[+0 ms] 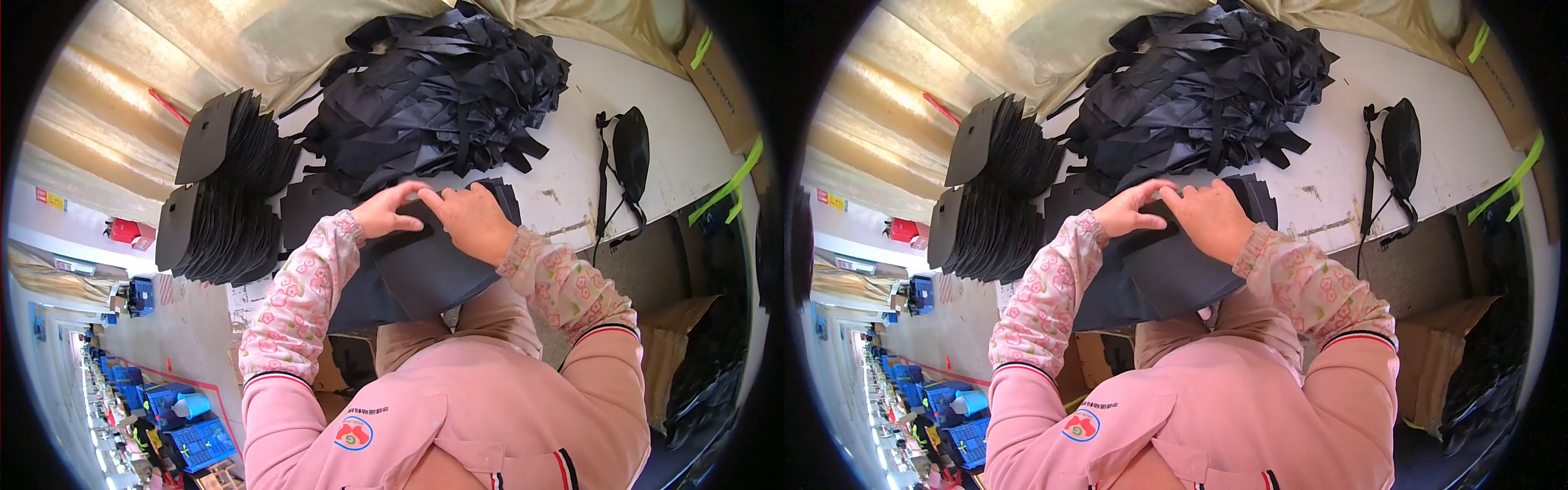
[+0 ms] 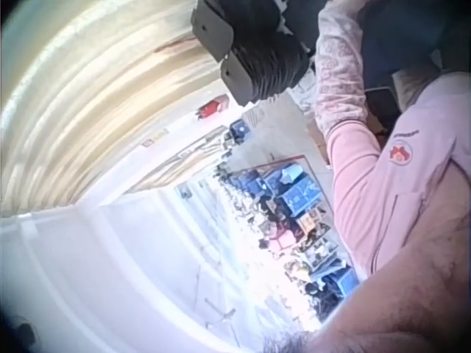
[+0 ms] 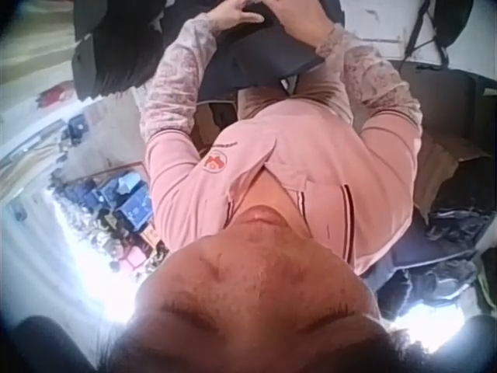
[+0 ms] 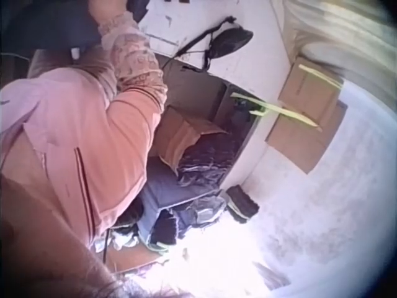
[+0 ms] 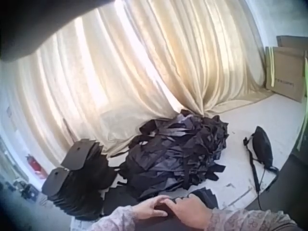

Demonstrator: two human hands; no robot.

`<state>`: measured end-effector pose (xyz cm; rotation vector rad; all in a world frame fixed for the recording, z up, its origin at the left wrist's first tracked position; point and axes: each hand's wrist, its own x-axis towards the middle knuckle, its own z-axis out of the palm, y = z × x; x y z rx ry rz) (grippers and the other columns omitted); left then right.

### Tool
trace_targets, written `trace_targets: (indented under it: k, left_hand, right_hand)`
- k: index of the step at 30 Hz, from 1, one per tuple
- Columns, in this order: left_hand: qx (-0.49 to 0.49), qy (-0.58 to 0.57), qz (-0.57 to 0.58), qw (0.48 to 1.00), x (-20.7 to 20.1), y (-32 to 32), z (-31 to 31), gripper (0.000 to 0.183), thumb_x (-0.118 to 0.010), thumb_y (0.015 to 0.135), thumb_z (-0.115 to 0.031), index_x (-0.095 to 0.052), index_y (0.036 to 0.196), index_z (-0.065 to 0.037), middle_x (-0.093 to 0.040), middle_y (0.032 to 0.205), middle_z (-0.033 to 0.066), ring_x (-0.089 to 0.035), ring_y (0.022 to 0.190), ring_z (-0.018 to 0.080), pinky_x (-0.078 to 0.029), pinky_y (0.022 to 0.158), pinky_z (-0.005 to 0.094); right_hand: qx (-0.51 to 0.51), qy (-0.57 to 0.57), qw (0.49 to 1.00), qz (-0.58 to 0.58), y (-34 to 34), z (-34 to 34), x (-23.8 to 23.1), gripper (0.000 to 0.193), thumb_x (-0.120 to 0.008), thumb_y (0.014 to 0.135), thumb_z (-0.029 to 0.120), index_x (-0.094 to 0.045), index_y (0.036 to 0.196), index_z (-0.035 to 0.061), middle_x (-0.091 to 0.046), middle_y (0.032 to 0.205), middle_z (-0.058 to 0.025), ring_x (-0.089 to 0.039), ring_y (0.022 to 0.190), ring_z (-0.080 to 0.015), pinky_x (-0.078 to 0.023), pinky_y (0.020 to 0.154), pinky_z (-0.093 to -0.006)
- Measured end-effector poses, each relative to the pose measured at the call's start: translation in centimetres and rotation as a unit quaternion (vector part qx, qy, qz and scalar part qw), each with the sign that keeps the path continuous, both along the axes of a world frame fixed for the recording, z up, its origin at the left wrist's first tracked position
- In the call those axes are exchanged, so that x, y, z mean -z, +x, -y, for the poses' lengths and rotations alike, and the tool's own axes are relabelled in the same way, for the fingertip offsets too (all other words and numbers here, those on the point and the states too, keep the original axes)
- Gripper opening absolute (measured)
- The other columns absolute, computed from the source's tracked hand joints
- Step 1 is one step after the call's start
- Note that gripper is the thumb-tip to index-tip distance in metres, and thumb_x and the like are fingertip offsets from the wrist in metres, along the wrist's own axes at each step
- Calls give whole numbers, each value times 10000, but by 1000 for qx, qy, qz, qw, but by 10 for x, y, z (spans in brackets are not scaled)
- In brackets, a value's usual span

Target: The recorder is inspecting, folding, and sorting black fabric/foam components and placing them into cardboard boxes at a factory workstation.

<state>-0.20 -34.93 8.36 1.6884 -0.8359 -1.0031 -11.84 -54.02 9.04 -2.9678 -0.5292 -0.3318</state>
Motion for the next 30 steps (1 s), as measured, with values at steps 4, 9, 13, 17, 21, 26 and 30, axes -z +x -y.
trace_targets:
  k: [4, 9, 13, 17, 21, 26, 30]
  left_hand:
    - [-120, 3, 394, 911, -12, -15, 5, 571, -752, 799, -164, -507, 1302, -48, -540, 1332, 194, -479, 1294, 360, -377, 1087, 424]
    - [56, 88, 549, 830, 24, -81, -11, 834, -756, 746, -474, -446, 1405, -68, -325, 1513, 211, -243, 1438, 389, -194, 1145, 589]
    - [75, 160, 530, 829, 62, -97, -20, 942, -622, 806, -616, -255, 1527, -132, -181, 1592, 174, -151, 1476, 360, -100, 1159, 598]
    - [82, 153, 525, 833, 66, -97, -16, 932, -615, 810, -618, -267, 1524, -130, -188, 1591, 176, -142, 1479, 359, -85, 1161, 597]
    - [79, 160, 513, 840, 68, -99, -19, 925, -607, 820, -625, -265, 1526, -135, -182, 1595, 168, -136, 1481, 357, -77, 1163, 594]
    - [74, 156, 509, 843, 74, -98, -19, 929, -605, 818, -635, -255, 1533, -156, -172, 1602, 153, -126, 1486, 345, -62, 1167, 589]
    - [24, 84, 434, 897, 71, -92, -29, 877, -667, 828, -545, -301, 1507, -129, -205, 1585, 179, -138, 1483, 350, -68, 1168, 579]
  right_hand:
    - [36, 23, 999, -13, 11, 19, 11, 611, -753, 728, 123, -488, 1278, 102, -627, 863, -57, -633, 802, -238, -446, 727, -373]
    - [67, 61, 996, 19, 30, 43, 35, 439, -793, 704, 199, -591, 1086, 118, -615, 936, -71, -597, 969, -244, -446, 768, -404]
    - [79, 186, 979, 34, 61, 77, 55, 302, -774, 731, 198, -645, 981, 89, -610, 945, -84, -587, 968, -291, -465, 804, -429]
    - [152, 250, 945, 146, 100, 117, 67, 280, -738, 755, 141, -640, 1015, 105, -574, 1123, -144, -544, 1077, -359, -464, 897, -443]
    - [277, 120, 928, 218, 131, 138, 42, 352, -725, 773, 143, -622, 1109, 137, -452, 1391, -144, -387, 1335, -356, -377, 1044, -481]
    - [282, 56, 944, 163, 144, 133, 33, 302, -691, 815, 143, -637, 1111, 120, -567, 1261, -100, -441, 1292, -316, -390, 1025, -458]
    - [0, 367, 905, 215, 100, 56, -34, 163, -641, 847, 32, -665, 1005, 63, -633, 916, -92, -615, 927, -311, -486, 818, -362]
